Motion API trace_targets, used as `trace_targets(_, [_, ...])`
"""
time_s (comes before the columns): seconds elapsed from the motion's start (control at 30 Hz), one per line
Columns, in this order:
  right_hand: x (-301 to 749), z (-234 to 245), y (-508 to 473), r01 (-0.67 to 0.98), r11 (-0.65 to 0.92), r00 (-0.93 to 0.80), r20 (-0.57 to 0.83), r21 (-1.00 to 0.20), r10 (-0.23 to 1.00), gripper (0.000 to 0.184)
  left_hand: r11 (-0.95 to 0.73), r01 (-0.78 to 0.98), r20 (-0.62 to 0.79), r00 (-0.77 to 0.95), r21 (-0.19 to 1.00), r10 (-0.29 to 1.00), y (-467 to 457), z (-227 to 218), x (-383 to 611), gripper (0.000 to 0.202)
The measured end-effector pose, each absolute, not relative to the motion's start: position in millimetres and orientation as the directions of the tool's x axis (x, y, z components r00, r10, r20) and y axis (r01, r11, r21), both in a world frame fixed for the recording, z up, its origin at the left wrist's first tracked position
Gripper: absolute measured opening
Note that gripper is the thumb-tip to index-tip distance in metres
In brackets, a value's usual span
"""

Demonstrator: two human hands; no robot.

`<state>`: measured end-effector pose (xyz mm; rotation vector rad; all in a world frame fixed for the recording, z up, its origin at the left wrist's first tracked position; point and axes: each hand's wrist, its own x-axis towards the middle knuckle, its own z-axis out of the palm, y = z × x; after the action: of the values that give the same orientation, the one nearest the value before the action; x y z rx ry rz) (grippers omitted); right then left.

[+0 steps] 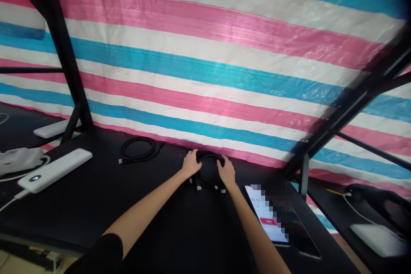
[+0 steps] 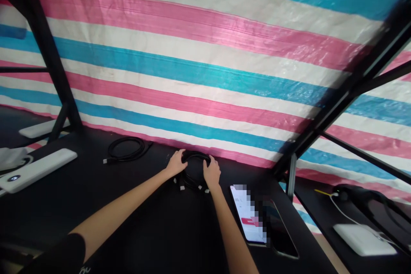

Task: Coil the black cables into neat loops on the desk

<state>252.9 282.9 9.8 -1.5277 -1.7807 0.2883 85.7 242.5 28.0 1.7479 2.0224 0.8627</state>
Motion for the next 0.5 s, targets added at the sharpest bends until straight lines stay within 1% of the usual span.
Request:
trace_targets(0.07, [258.7, 11.1, 285.9, 0.69, 0.278, 0.019, 0.4, -0.668, 0.916, 0.042, 0.074, 0.737, 0.117, -0.204, 0.671, 0.972, 244.8, 28.9, 84.6, 0.062])
trace_targets(0.17, [259.8, 15.5, 286.8, 0.595, 0.315, 0.047, 0.423, -0.739, 0.905, 0.039, 0.156, 0.683, 0.056, -0.277, 0.713, 0.959, 249.0, 28.8, 86.9, 0.071])
trace_targets(0.23, [258.4, 20.5, 283.7, 0.533, 0.362, 0.051, 0.456, -0.765, 0.889, 0.038, 0.198, 0.644, 0.019, -0.313, 0.739, 0.95, 250.9, 29.2, 88.4, 0.074])
trace_targets(0.33, [257.6, 31.2, 271.2, 0.462, 0.472, 0.034, 0.547, -0.751, 0.837, 0.032, 0.166, 0.587, 0.026, -0.304, 0.793, 0.952, 248.9, 31.2, 86.9, 0.072])
trace_targets(0.43, [257.8, 43.1, 251.4, 0.436, 0.575, 0.014, 0.644, -0.692, 0.765, 0.026, 0.068, 0.518, 0.094, -0.28, 0.853, 0.955, 240.8, 33.9, 79.9, 0.076])
trace_targets(0.5, [257.3, 50.4, 238.5, 0.437, 0.625, -0.004, 0.693, -0.647, 0.721, 0.023, -0.019, 0.46, 0.149, -0.249, 0.888, 0.957, 233.5, 35.2, 73.9, 0.072])
